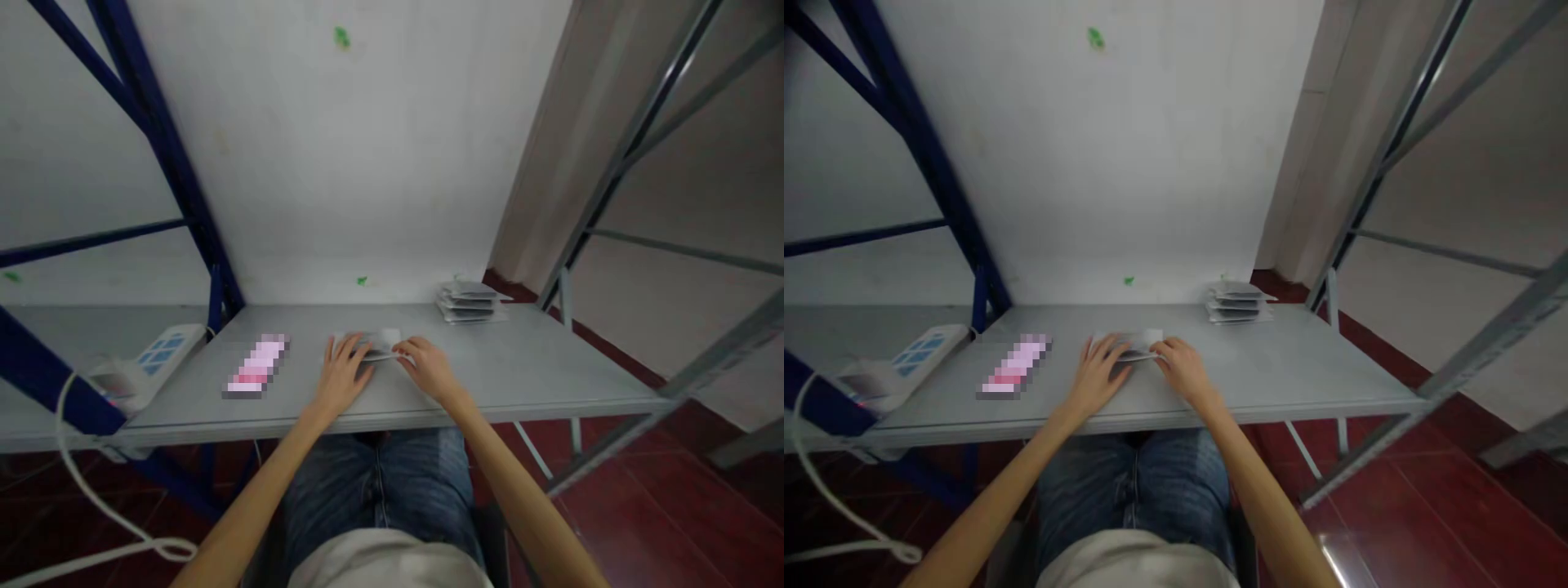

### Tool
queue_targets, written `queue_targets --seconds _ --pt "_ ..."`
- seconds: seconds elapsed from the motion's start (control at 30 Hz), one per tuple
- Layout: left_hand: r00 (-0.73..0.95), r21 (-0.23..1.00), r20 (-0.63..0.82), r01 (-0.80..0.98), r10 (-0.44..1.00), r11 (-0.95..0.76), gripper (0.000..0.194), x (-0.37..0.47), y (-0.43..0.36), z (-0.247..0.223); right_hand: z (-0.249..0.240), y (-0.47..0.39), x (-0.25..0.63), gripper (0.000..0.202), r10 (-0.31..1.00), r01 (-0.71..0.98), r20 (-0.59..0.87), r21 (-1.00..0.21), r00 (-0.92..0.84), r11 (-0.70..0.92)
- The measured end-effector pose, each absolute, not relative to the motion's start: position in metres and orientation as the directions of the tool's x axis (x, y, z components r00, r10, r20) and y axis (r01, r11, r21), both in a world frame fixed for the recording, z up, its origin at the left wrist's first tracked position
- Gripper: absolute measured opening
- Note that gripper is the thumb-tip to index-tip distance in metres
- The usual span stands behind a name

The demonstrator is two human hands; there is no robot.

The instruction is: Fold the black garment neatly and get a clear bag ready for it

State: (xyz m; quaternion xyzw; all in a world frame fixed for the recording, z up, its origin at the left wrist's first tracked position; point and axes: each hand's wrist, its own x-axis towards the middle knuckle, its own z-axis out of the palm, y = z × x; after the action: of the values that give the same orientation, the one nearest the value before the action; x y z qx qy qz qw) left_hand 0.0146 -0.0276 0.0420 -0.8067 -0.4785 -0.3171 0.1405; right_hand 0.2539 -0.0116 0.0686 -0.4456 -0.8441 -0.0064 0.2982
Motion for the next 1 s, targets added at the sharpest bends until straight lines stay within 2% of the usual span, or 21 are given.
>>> queue_targets --seconds 0.13,0.27,0.77,1.0 --pt "0.427 0.068 0.713 0.747 0.557 -0.661 0.026 0.018 -0.032 0.048 0.062 -0.017 0.234 0.02 0.672 0.673 0.547 -0.243 -0.499 0.698" --pt "0.443 0.102 0.713 0.701 0.543 -0.706 0.026 0.018 -0.034 0.047 0.061 -0.025 0.224 0.016 0.663 0.664 0.556 -0.243 -0.502 0.707" --pt "0.48 0.042 0.697 0.714 0.532 -0.699 0.027 0.017 -0.034 0.05 0.066 -0.024 0.233 0.007 0.649 0.647 0.592 -0.262 -0.478 0.716" --pt "0.34 0.061 0.76 0.811 0.554 -0.582 0.02 0.015 -0.031 0.051 0.081 -0.012 0.267 0.003 0.664 0.683 0.669 -0.313 -0.335 0.66"
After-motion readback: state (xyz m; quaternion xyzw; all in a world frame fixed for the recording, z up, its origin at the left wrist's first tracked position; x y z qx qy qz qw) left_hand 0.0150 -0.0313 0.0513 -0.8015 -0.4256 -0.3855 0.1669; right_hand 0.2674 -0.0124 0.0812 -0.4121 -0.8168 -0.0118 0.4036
